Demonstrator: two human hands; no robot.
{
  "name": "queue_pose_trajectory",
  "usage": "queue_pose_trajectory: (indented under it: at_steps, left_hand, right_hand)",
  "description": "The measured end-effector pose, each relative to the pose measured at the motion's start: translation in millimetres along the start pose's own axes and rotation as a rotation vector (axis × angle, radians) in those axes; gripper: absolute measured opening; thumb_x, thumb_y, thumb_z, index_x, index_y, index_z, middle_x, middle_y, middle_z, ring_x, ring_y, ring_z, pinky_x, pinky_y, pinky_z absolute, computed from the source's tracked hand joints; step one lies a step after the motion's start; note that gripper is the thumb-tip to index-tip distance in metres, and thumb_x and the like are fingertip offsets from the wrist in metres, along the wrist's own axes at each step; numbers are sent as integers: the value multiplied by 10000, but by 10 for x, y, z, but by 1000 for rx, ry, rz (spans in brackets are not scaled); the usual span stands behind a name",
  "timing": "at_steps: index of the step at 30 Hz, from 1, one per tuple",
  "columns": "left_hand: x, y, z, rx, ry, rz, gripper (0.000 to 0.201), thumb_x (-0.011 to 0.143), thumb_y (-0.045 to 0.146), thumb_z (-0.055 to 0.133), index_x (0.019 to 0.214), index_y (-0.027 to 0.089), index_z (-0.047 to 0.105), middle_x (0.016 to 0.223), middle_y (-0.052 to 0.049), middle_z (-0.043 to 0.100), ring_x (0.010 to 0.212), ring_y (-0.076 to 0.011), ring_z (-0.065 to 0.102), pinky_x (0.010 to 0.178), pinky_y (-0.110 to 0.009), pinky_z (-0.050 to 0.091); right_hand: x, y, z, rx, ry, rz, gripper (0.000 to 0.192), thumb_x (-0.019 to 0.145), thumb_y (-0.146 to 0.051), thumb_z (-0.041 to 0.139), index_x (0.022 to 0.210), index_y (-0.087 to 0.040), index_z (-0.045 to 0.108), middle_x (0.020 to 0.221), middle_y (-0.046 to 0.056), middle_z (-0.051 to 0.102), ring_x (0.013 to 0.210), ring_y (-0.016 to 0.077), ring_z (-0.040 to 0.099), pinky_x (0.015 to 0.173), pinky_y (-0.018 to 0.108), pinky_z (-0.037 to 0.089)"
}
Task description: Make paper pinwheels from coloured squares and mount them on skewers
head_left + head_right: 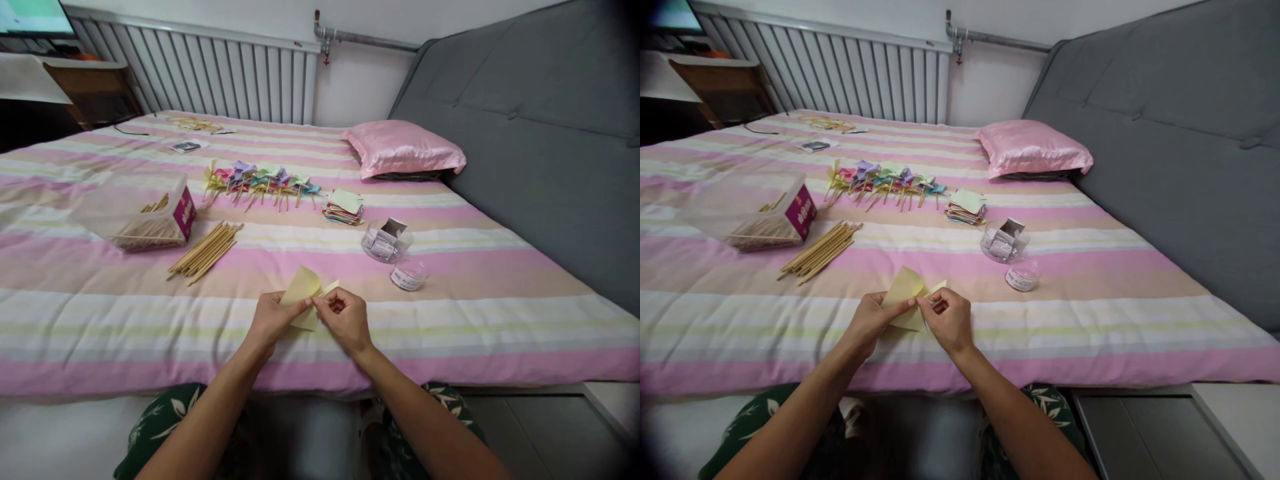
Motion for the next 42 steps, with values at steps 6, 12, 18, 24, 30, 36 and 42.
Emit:
queue_pose_trajectory:
  at_steps: [6,12,18,24,30,36,42]
  left_hand:
    - [4,3,0,-8,-6,1,397,517,391,803,761,90,723,653,-68,689,547,-166,594,515,-236,412]
    - [0,17,10,-65,-38,0,359,548,361,797,767,92,708,676,-72,700,575,-172,612,552,-250,443]
    - [-5,35,24,-72,-61,6,342,568,346,791,779,92,704,692,-72,703,593,-170,616,562,-249,446]
    - [0,11,-2,-71,-32,-7,336,543,329,800,756,91,697,679,-70,696,574,-170,609,547,-252,444]
    - [-4,8,-15,-157,-16,-28,336,556,324,782,795,104,698,691,-64,702,571,-162,605,548,-245,437]
    - [-32,14,60,-217,-66,-26,353,588,322,769,857,104,703,722,-77,714,609,-164,616,577,-239,446]
    - [-46,-30,94,-182,-39,-14,317,592,318,772,805,96,700,696,-75,703,596,-165,609,569,-242,437]
  right_hand:
    - [-5,-11,0,6,1,-7,282,759,-419,615,613,-187,548,561,17,620,512,140,571,500,234,441]
    - [-3,-31,7,66,-25,-16,272,753,-407,633,620,-178,570,544,3,600,497,121,545,488,221,424]
    - [12,-54,4,81,-39,-32,269,748,-404,642,616,-176,583,554,3,605,500,121,550,493,225,430]
    - [6,-22,31,91,-61,-24,268,744,-415,643,629,-178,591,595,16,616,537,133,567,520,238,446]
    - [-10,-76,3,222,-31,-30,394,694,-347,693,995,-218,475,749,-12,604,564,108,569,487,194,414]
    - [-10,-11,92,375,-85,45,581,696,-340,685,1187,-217,399,909,42,625,694,139,612,585,224,480]
    - [-41,159,195,432,-104,157,261,707,-381,667,831,-155,624,793,59,681,696,180,625,631,273,494]
Point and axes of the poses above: each hand's wrist, its own x-axis towards the middle knuckle, its own z-axis out of the palm, y = z × x, the point moved 10 cm from there along x, towards the middle knuckle
